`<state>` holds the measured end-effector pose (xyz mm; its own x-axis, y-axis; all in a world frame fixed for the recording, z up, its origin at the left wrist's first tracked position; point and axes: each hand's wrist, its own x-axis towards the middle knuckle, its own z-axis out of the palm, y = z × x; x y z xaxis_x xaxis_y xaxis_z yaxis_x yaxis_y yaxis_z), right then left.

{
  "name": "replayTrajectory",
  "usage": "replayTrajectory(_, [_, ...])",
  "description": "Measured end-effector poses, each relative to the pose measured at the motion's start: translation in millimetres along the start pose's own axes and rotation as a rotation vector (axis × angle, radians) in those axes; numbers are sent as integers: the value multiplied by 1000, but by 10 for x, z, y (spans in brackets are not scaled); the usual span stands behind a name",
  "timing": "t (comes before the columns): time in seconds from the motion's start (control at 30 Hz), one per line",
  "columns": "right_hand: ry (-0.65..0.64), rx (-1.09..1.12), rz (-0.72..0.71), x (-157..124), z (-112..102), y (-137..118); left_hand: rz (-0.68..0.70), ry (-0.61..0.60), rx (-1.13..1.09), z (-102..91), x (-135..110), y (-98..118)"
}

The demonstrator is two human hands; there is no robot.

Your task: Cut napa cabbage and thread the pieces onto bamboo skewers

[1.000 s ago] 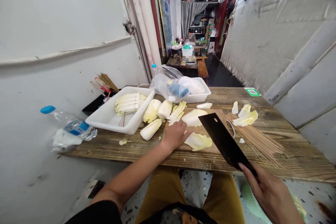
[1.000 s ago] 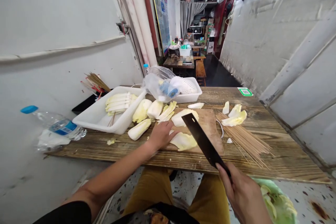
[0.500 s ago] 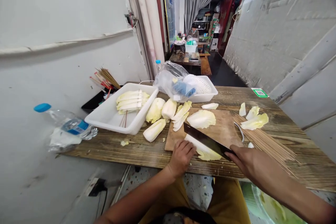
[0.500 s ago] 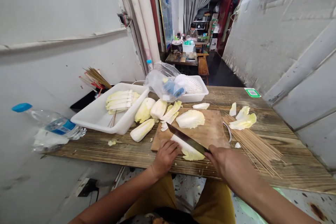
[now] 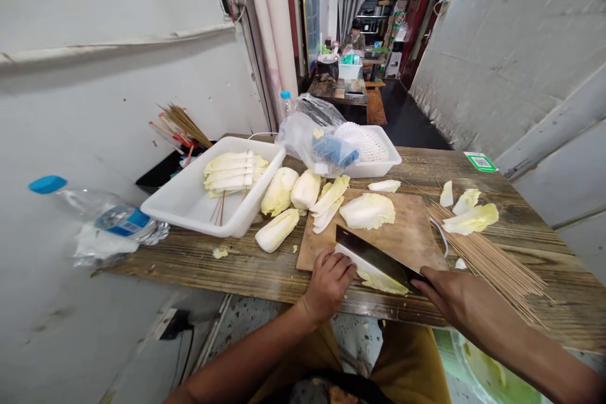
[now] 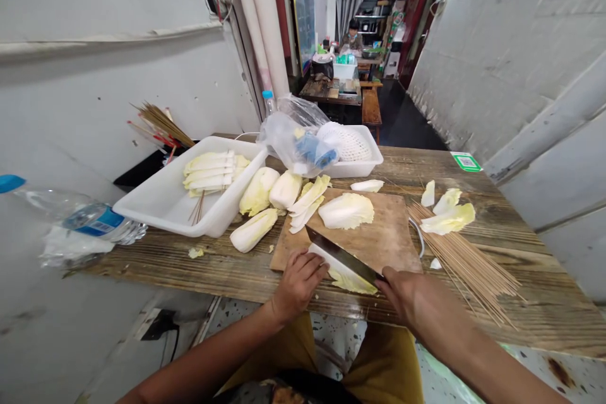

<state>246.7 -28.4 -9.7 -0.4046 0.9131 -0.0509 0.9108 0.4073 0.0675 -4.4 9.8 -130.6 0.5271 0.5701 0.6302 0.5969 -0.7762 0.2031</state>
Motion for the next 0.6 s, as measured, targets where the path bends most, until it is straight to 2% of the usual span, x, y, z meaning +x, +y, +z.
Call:
replayTrajectory(0.17, [25, 16, -17, 12, 29, 10, -9, -15, -12, -16, 8, 6])
replayTrajectory(0.4, [-14, 14, -38, 76, 195, 109, -22, -31, -19, -10, 8, 2])
replayTrajectory(0.6, [-40, 52, -40, 268, 103, -48, -83, 18, -7, -24, 16, -17])
